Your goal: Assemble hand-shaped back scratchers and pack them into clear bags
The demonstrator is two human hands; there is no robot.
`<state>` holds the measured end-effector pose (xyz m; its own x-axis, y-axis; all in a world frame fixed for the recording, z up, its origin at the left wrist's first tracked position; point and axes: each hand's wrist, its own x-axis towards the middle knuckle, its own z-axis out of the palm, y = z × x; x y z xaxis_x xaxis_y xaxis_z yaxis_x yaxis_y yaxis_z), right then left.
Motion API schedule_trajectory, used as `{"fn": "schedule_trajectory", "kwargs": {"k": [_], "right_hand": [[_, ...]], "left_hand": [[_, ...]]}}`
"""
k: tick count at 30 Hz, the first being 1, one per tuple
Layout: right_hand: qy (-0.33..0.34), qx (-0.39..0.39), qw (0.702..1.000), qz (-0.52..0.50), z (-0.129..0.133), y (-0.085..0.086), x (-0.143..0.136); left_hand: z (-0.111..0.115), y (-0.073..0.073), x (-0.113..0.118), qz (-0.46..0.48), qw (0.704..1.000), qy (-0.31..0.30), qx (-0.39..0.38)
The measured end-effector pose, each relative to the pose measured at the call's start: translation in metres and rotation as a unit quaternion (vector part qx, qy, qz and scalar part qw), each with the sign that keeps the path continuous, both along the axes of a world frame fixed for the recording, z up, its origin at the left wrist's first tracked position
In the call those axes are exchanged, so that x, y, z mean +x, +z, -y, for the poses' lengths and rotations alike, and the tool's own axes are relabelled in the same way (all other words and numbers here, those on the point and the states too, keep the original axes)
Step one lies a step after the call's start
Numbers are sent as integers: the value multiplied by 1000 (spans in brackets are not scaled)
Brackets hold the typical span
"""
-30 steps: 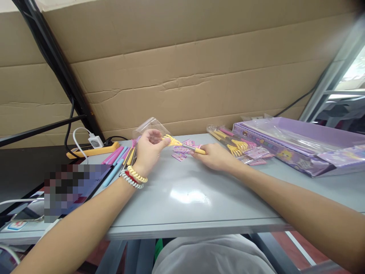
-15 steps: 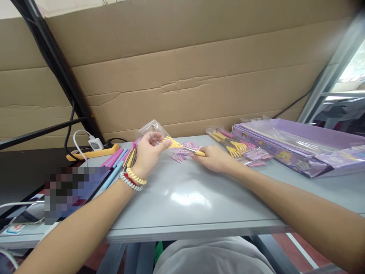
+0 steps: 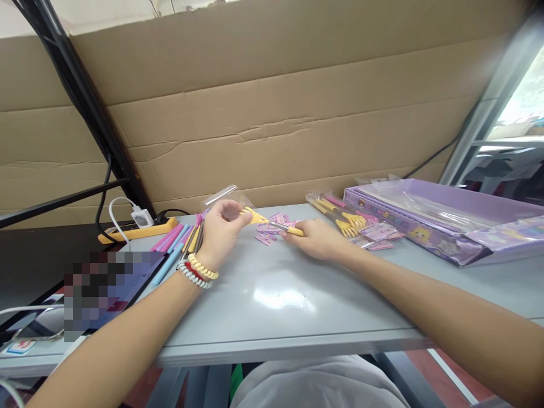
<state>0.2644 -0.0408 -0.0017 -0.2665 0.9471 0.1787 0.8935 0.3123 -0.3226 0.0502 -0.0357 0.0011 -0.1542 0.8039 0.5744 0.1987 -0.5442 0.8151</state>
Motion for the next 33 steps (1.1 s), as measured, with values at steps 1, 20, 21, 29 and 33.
{"fn": "schedule_trajectory", "kwargs": {"k": [1, 20, 21, 29, 33], "right_hand": [[0, 2, 1000, 1, 0, 0, 0], [7, 38, 999, -1, 0, -3, 2], [7, 35, 999, 0, 0, -3, 2], [10, 32, 999, -3, -1, -3, 2], [6, 32, 999, 0, 0, -2, 1]], "left_hand": [[-1, 0, 0, -7, 1000, 6, 4], [-1, 5, -4, -9, 996, 15, -83], [0, 6, -4, -10, 996, 11, -87], [4, 8, 0, 70, 990, -66, -108], [6, 9, 1, 52, 991, -63, -106]]}}
